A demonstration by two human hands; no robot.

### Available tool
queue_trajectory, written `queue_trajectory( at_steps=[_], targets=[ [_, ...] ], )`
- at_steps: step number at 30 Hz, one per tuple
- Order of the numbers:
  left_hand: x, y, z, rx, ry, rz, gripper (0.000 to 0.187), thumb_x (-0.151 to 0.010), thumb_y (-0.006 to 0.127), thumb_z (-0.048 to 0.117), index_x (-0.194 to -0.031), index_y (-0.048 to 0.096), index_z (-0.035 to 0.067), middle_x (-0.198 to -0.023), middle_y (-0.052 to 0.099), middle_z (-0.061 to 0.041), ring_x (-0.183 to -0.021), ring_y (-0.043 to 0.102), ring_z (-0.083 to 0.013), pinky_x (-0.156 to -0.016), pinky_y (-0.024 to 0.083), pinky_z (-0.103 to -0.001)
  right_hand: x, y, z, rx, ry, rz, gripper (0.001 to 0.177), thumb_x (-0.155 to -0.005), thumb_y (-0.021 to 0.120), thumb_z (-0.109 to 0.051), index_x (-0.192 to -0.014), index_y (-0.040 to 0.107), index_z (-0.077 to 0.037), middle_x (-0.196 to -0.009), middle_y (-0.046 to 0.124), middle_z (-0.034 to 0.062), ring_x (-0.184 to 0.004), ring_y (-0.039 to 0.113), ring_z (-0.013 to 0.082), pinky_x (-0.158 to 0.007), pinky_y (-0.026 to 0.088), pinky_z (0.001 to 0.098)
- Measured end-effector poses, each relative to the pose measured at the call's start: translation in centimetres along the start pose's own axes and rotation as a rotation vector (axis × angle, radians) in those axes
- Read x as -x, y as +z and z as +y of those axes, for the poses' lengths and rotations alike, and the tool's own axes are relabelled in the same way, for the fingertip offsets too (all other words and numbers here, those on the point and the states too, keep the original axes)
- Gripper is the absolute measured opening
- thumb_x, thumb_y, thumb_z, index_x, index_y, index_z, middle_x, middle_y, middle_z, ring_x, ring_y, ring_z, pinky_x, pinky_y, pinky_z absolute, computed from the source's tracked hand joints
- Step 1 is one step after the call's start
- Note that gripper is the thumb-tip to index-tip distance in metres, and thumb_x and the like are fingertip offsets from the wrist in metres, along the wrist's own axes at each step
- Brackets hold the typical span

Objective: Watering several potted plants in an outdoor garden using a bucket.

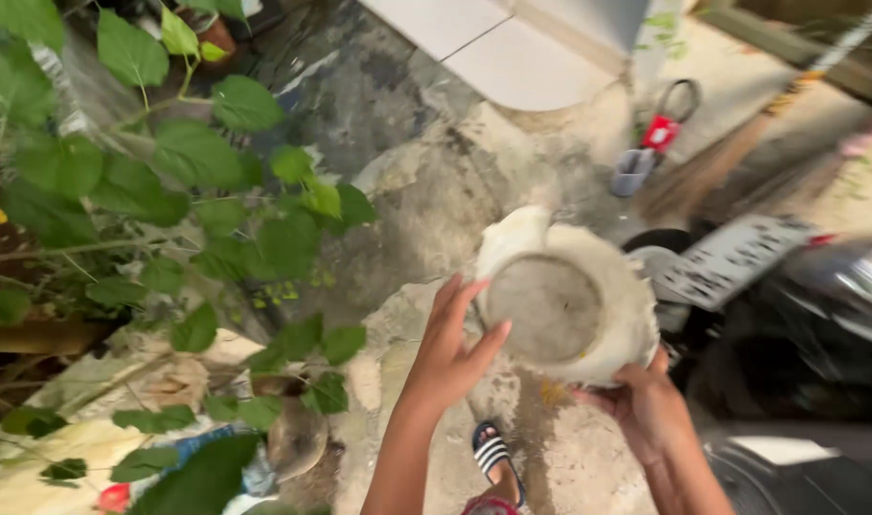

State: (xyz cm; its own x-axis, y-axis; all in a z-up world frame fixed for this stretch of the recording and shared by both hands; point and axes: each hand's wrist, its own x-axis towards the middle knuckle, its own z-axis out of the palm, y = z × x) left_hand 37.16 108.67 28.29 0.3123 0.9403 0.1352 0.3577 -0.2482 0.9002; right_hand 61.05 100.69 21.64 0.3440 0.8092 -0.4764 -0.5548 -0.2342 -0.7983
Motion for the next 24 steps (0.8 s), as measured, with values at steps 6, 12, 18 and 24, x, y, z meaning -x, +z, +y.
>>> queue_trajectory(
  at_steps=[6, 12, 18, 24],
  targets=[
    [-15.7, -3.4, 0.3, -0.014, 0.063, 0.115, 0.055, -0.092, 0.072, 0.032, -0.139, 0.054, 0.012, -0.16, 0.039, -0.023, -0.149, 0.04, -0.0382, -0.113, 0.041, -0.043, -10.7, 8.4, -5.8, 0.005, 0.02, 0.01, 0.056, -0.086, 0.038, 0.002, -0.139, 0.03, -0.016, -0.134, 0.053, 0.0205, -0.101, 0.068, 0.0429, -0.075, 0.063, 0.0516],
    [-27.1, -5.8, -3.9, -0.06, 0.017, 0.191, 0.062, -0.091, 0.074, 0.03, -0.143, 0.049, 0.008, -0.157, 0.038, -0.027, -0.148, 0.035, -0.0421, -0.113, 0.035, -0.046, -23.2, 16.5, -10.0, 0.009, -0.013, -0.032, 0.05, -0.089, 0.042, 0.002, -0.135, 0.029, -0.011, -0.13, 0.057, 0.0242, -0.096, 0.07, 0.0448, -0.072, 0.063, 0.0506],
    [-42.2, -8.3, -10.0, -0.101, 0.03, 0.349, 0.065, -0.091, 0.074, 0.029, -0.145, 0.047, 0.006, -0.155, 0.041, -0.028, -0.147, 0.038, -0.044, -0.117, 0.034, -0.047, -37.7, 24.5, -14.3, 0.08, -0.043, -0.157, 0.053, -0.088, 0.042, 0.002, -0.138, 0.03, -0.012, -0.132, 0.057, 0.0226, -0.098, 0.07, 0.0428, -0.07, 0.064, 0.0494],
    [-58.7, -13.7, -13.8, -0.071, -0.014, 0.538, 0.06, -0.094, 0.071, 0.03, -0.144, 0.049, 0.006, -0.152, 0.046, -0.024, -0.143, 0.043, -0.0403, -0.117, 0.035, -0.045, -51.3, 35.8, -21.2, 0.196, 0.113, -0.186, 0.06, -0.086, 0.039, 0.002, -0.142, 0.026, -0.016, -0.132, 0.054, 0.0266, -0.097, 0.068, 0.0497, -0.072, 0.063, 0.0527]
  ],
)
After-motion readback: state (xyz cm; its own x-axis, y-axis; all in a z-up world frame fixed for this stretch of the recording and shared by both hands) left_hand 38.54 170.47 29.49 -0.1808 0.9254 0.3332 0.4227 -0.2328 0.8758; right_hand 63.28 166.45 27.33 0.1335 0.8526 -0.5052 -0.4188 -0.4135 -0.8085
